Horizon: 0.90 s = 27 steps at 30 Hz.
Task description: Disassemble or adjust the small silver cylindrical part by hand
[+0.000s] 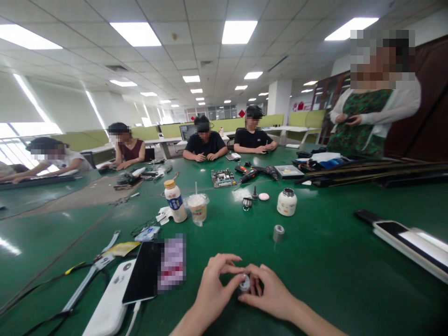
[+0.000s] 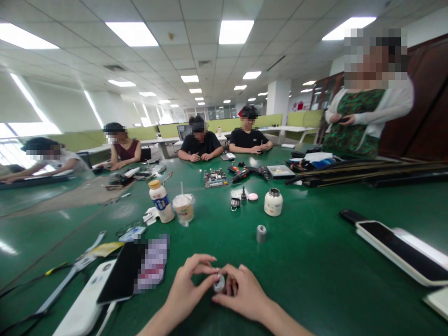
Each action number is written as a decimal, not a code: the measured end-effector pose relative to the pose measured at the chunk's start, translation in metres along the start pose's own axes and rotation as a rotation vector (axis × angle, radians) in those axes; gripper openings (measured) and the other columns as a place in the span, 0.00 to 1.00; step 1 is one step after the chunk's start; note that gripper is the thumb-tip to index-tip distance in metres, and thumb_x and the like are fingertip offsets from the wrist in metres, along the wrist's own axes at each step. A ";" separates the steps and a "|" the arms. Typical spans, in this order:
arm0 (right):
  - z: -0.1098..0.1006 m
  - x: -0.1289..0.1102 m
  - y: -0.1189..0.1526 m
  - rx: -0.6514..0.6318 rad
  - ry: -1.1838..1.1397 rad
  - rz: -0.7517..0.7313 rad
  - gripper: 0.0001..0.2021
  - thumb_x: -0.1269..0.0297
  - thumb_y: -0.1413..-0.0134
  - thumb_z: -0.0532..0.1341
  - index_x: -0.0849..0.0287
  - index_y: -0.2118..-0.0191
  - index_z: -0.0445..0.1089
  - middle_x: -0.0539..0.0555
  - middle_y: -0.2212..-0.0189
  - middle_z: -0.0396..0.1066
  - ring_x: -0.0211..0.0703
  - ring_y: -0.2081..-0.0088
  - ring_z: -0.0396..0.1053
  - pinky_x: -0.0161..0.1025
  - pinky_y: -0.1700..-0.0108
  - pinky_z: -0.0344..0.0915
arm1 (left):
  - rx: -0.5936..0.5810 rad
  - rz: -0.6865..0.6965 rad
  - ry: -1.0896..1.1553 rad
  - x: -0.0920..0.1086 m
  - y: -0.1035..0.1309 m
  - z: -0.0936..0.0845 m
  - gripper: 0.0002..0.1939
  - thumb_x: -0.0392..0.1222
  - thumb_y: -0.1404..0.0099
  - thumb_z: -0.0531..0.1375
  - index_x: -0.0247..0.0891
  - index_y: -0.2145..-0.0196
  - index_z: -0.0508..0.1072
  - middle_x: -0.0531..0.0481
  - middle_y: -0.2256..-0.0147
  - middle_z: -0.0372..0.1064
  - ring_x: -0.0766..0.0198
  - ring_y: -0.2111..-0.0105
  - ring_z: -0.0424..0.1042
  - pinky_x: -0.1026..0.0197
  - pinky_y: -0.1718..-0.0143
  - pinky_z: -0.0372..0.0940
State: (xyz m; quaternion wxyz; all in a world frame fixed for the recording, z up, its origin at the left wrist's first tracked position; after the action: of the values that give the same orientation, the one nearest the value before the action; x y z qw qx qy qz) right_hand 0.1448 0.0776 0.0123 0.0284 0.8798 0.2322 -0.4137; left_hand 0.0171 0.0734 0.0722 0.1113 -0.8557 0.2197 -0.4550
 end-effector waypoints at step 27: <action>-0.002 -0.004 -0.001 0.006 -0.024 -0.014 0.13 0.56 0.51 0.68 0.54 0.62 0.70 0.42 0.78 0.70 0.37 0.75 0.67 0.35 0.62 0.56 | -0.083 0.049 -0.090 0.013 0.005 0.004 0.22 0.30 0.41 0.60 0.46 0.50 0.69 0.50 0.61 0.76 0.52 0.55 0.68 0.48 0.52 0.59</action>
State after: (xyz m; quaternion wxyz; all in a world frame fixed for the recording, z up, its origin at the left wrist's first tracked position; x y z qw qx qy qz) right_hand 0.1435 0.0776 0.0168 0.0255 0.8733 0.2366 -0.4250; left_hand 0.0259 0.0628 0.0776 0.0968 -0.8737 0.2539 -0.4036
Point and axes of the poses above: each hand's wrist, its own y-axis away from the middle knuckle, its own z-axis out of the palm, x = y × z, the point moved 9 cm from there along -y, towards the middle knuckle
